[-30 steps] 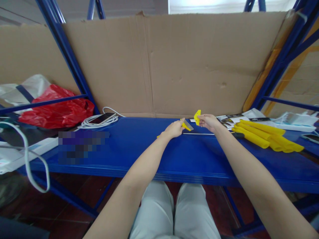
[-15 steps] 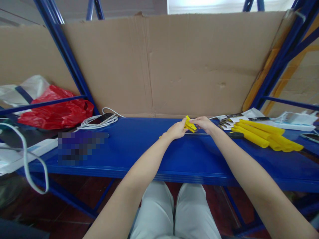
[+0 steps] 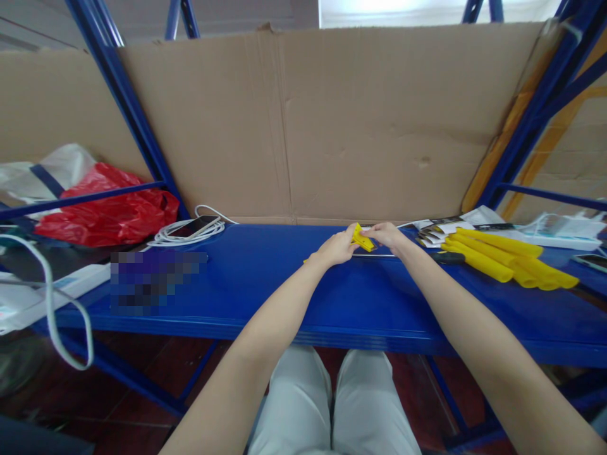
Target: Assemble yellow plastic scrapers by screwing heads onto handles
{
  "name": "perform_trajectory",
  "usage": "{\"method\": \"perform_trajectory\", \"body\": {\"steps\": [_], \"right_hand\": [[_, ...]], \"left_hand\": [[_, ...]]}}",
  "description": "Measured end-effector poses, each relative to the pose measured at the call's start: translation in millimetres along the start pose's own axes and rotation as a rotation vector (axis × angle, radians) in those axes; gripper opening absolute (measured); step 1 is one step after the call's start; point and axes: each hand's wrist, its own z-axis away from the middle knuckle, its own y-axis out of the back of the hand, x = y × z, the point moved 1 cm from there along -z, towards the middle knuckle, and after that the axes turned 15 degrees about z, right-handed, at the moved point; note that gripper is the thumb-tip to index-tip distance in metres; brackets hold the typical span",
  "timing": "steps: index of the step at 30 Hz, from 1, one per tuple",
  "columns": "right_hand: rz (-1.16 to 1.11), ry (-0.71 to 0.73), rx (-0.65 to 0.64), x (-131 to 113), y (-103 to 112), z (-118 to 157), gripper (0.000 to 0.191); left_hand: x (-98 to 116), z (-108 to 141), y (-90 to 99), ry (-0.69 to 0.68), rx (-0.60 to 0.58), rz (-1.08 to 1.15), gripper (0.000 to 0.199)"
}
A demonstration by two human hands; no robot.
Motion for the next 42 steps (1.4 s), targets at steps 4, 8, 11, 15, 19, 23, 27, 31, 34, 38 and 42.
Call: {"method": "perform_trajectory", "body": {"steps": [4,8,11,15,19,23,27,31,34,38,42], "right_hand": [[0.013,0.013,0.002,-3,1,3,0.035],[-0.004,0.032,-0.001,-3,3,4,0.037],[-0.009,0.06,-0.002,-2,3,3,0.039],[-0.008,0.105,0.012,1,3,1,0.04],[-0.009,0.114,0.01,1,2,-1,0.04],[-0.003,0.126,0.063,1,0,-1,0.039],[0.017,0.118,0.12,3,-1,-2,0.034],[0.027,0.126,0.121,6,-1,-4,0.029],[0.027,0.133,0.112,7,-2,-6,0.029],[0.031,0.114,0.125,6,-3,-6,0.022],[0.019,0.062,0.005,5,-3,-5,0.013]], "left_hand": [[0,0,0.3,-0.001,0.001,0.008,0.052],[1,1,1.1,-0.001,0.001,0.011,0.051],[2,1,1.9,0.011,-0.007,0.006,0.053],[2,1,2.2,0.021,-0.003,-0.005,0.054],[0,1,1.5,0.008,0.003,-0.01,0.053],[-4,0,0.0,-0.015,-0.001,-0.024,0.054],[-7,-2,-1.4,-0.081,-0.004,-0.065,0.046],[-6,-2,-0.5,-0.101,-0.029,-0.134,0.034],[-3,-2,1.6,-0.081,-0.041,-0.162,0.031],[1,-1,4.2,-0.043,-0.032,-0.181,0.029],[4,0,5.9,-0.02,-0.012,-0.196,0.029]]}}
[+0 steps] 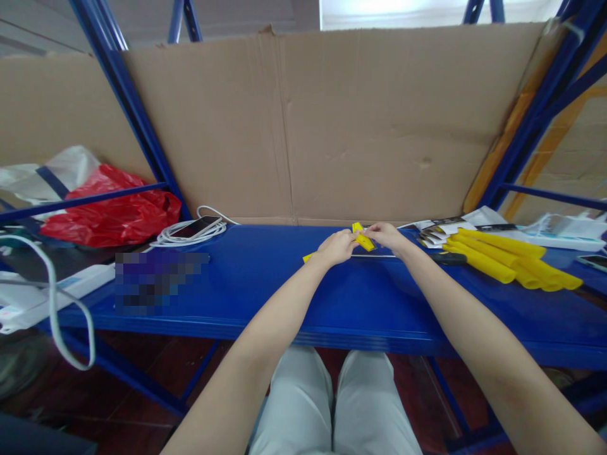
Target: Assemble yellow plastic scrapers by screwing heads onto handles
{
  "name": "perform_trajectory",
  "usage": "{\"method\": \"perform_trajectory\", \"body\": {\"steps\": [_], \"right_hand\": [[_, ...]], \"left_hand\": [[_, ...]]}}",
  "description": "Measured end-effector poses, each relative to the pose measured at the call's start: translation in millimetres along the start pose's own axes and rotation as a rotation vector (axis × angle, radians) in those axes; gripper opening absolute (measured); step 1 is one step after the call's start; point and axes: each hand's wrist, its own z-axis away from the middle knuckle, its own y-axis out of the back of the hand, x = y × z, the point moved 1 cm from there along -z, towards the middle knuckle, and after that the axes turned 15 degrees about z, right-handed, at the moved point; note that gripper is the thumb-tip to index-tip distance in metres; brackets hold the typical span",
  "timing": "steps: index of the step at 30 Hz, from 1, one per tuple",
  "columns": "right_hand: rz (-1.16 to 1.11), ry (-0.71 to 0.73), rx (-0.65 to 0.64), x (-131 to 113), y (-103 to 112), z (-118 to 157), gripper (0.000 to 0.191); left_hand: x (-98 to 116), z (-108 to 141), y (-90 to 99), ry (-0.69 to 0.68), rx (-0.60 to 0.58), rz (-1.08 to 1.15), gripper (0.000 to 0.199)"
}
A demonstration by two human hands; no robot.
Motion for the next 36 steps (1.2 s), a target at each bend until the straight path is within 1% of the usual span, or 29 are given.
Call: {"method": "perform_trajectory", "body": {"steps": [4,8,15,20,24,29,33,36], "right_hand": [[-0.152,-0.051,-0.132,2,0,1,0.018],[-0.317,-0.066,-0.194,3,0,1,0.02],[-0.35,-0.046,-0.178,4,0,-1,0.021],[-0.306,-0.007,-0.175,10,1,-5,0.023],[-0.302,-0.04,-0.182,10,0,-4,0.021],[-0.399,-0.084,-0.204,5,-1,1,0.021],[-0.437,-0.091,-0.178,3,-1,1,0.024],[-0.445,-0.082,-0.168,4,-1,0,0.023]], "left_hand": [[2,0,0.9,-0.001,0.005,-0.011,0.029],[4,-1,1.2,-0.021,0.027,-0.025,0.03],[3,0,0.0,-0.056,0.061,-0.02,0.032],[4,2,1.7,-0.078,0.041,-0.021,0.023],[5,2,4.2,-0.073,0.019,-0.021,0.021],[4,2,4.4,-0.078,0.026,-0.001,0.02],[5,2,3.3,-0.089,0.028,-0.01,0.02],[5,3,2.0,-0.097,0.031,-0.016,0.021]]}}
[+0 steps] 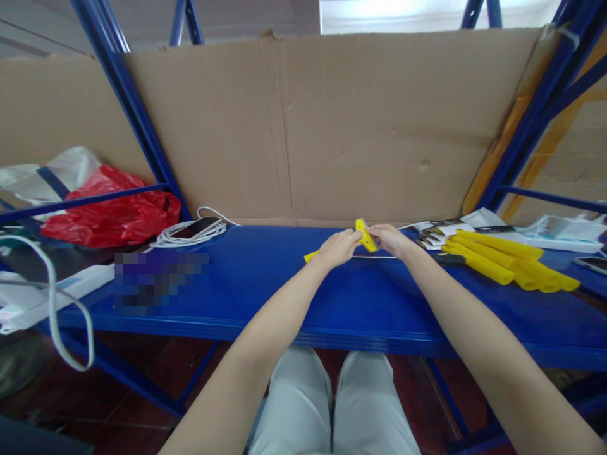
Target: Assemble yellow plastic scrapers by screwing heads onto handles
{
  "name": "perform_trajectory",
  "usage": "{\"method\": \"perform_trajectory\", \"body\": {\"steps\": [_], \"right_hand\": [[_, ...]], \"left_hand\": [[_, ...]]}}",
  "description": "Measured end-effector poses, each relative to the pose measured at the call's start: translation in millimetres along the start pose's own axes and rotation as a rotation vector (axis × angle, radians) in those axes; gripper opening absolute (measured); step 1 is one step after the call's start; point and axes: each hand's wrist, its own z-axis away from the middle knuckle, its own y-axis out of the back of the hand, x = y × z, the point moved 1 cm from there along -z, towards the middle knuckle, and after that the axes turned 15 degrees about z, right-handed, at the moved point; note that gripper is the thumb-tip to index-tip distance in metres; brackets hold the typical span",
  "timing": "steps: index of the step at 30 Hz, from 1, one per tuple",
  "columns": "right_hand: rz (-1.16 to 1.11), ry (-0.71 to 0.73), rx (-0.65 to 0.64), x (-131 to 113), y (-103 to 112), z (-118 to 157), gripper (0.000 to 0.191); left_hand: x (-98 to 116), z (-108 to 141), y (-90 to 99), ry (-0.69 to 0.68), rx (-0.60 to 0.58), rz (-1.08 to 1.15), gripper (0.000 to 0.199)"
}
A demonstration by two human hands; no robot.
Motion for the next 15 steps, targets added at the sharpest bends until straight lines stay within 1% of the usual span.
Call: {"method": "perform_trajectory", "body": {"steps": [2,6,8,9,10,11,13,15], "right_hand": [[-0.005,0.015,0.002,0,0,-1,0.021],[-0.016,0.033,-0.018,2,2,-4,0.02],[0.003,0.028,-0.013,5,9,-7,0.019],[0.034,0.026,0.018,7,14,-9,0.018],[0.087,0.029,0.078,10,21,-11,0.016],[0.171,0.037,0.167,14,29,-14,0.015],[0.445,0.054,0.367,22,45,-17,0.012],[0.774,0.043,0.43,29,57,-18,0.012]], "left_hand": [[0,0,-1.3,0.004,0.009,-0.003,0.024],[-1,0,-3.6,0.011,0.026,-0.009,0.037],[0,0,-4.2,0.015,0.008,-0.01,0.038],[0,0,-4.3,0.018,-0.006,-0.01,0.038],[1,0,-4.4,0.022,-0.019,-0.01,0.037],[1,0,-4.5,0.025,-0.031,-0.008,0.037],[2,0,-4.7,0.031,-0.044,0.001,0.037],[3,0,-5.0,0.038,-0.048,0.012,0.037]]}}
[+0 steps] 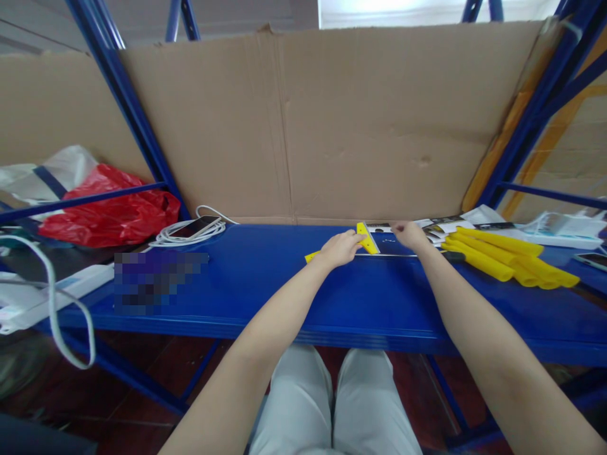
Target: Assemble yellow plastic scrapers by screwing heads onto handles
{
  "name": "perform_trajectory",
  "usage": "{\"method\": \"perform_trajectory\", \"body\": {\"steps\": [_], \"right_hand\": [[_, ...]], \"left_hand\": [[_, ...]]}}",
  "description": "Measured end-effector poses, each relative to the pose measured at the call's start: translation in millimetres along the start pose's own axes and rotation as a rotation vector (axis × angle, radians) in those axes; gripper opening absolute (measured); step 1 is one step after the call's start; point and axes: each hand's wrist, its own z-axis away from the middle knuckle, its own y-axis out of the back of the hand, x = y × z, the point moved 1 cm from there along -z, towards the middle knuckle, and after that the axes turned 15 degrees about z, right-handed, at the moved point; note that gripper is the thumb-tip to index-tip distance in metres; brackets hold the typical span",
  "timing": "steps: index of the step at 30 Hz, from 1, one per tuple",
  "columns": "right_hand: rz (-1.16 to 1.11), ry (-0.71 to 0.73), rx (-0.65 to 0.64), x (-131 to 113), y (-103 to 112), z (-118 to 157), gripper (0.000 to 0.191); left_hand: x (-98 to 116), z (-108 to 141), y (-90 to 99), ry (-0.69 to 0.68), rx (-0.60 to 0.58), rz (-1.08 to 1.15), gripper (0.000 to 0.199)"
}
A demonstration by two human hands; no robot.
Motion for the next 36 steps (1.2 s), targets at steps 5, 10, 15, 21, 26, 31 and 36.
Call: {"method": "perform_trajectory", "body": {"steps": [5,10,15,21,26,31,36], "right_hand": [[0.362,0.038,-0.127,7,-2,5,0.032],[0.548,0.186,-0.217,-6,-6,14,0.042],[0.65,0.228,-0.252,-10,-7,16,0.043],[0.604,0.222,-0.215,-14,-8,15,0.031],[0.556,0.141,-0.283,-19,-10,15,0.023],[0.457,0.136,-0.25,-16,-8,10,0.016],[0.007,0.296,-0.114,-20,-5,5,0.015]], "left_hand": [[0,-1,-0.9,0.013,-0.03,-0.004,0.036],[0,-2,-2.1,-0.017,-0.059,-0.007,0.034],[3,-2,-2.9,-0.028,-0.066,-0.029,0.034],[7,-1,0.1,-0.022,-0.095,-0.039,0.034],[9,-1,1.4,-0.015,-0.108,-0.029,0.033],[8,-1,-0.5,-0.04,-0.096,-0.031,0.032],[9,0,0.5,-0.061,-0.11,-0.051,0.031]]}}
